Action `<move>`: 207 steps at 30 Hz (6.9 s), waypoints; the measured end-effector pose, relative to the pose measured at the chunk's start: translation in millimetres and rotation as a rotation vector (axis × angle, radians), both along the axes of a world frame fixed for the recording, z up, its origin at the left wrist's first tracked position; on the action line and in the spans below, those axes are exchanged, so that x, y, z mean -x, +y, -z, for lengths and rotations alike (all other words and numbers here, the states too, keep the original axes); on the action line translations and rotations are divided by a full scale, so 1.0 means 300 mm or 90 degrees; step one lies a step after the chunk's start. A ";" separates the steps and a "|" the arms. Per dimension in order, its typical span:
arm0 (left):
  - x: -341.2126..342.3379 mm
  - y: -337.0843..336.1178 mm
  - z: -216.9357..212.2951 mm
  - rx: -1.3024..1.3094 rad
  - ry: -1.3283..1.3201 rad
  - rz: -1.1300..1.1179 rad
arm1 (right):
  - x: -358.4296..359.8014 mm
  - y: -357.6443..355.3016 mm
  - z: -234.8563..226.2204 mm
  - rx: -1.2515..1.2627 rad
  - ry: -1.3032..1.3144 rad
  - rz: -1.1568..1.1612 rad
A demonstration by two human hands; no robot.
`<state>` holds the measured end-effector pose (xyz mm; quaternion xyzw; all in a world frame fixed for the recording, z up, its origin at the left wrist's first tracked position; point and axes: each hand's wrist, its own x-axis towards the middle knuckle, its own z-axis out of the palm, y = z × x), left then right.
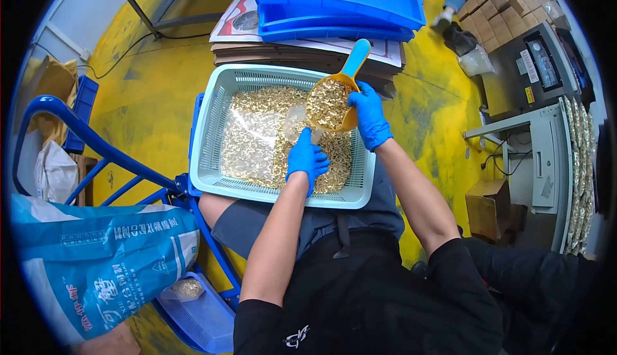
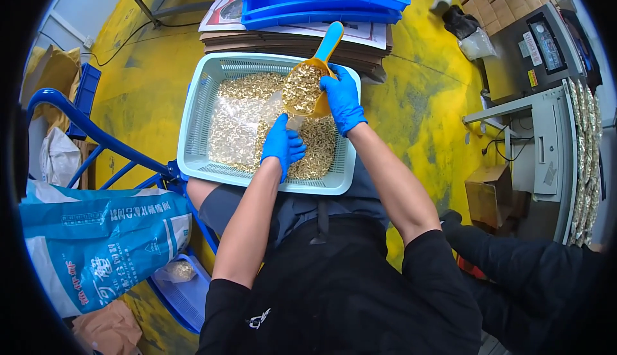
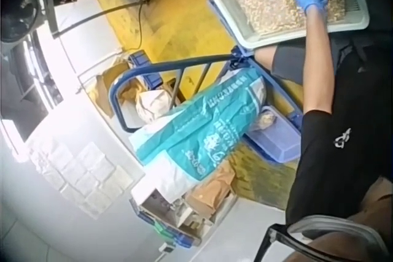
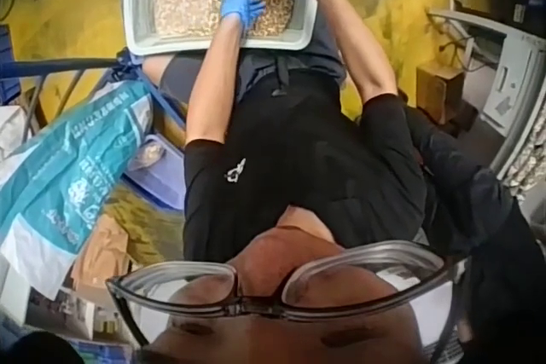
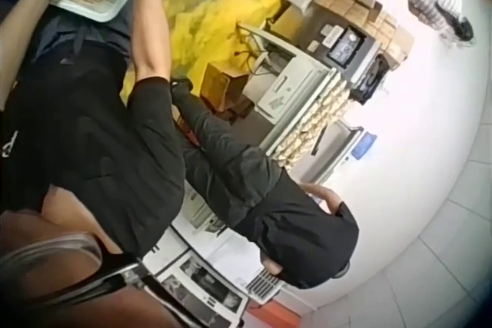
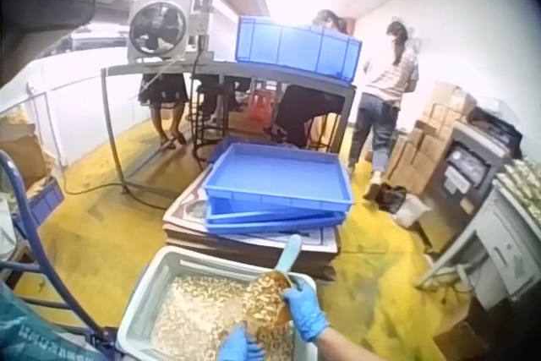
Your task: Scooping small items from a bin into plastic bags and weighing them on a digital scale.
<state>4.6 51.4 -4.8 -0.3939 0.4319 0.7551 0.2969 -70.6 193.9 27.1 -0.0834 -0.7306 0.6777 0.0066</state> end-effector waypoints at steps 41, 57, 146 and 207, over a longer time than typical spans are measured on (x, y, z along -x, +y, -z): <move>-0.015 0.119 0.088 0.148 0.312 -0.041 | -0.040 -0.077 0.051 -0.283 0.355 0.100; 0.002 0.119 0.187 0.590 0.472 0.180 | -0.044 -0.108 0.071 -0.363 0.383 0.076; 0.179 -0.142 0.089 0.736 0.212 0.546 | 0.042 -0.048 0.153 -0.593 -0.049 -0.371; -0.043 -0.220 -0.035 0.592 0.423 0.622 | -0.282 -0.010 0.180 -0.073 -0.066 -0.122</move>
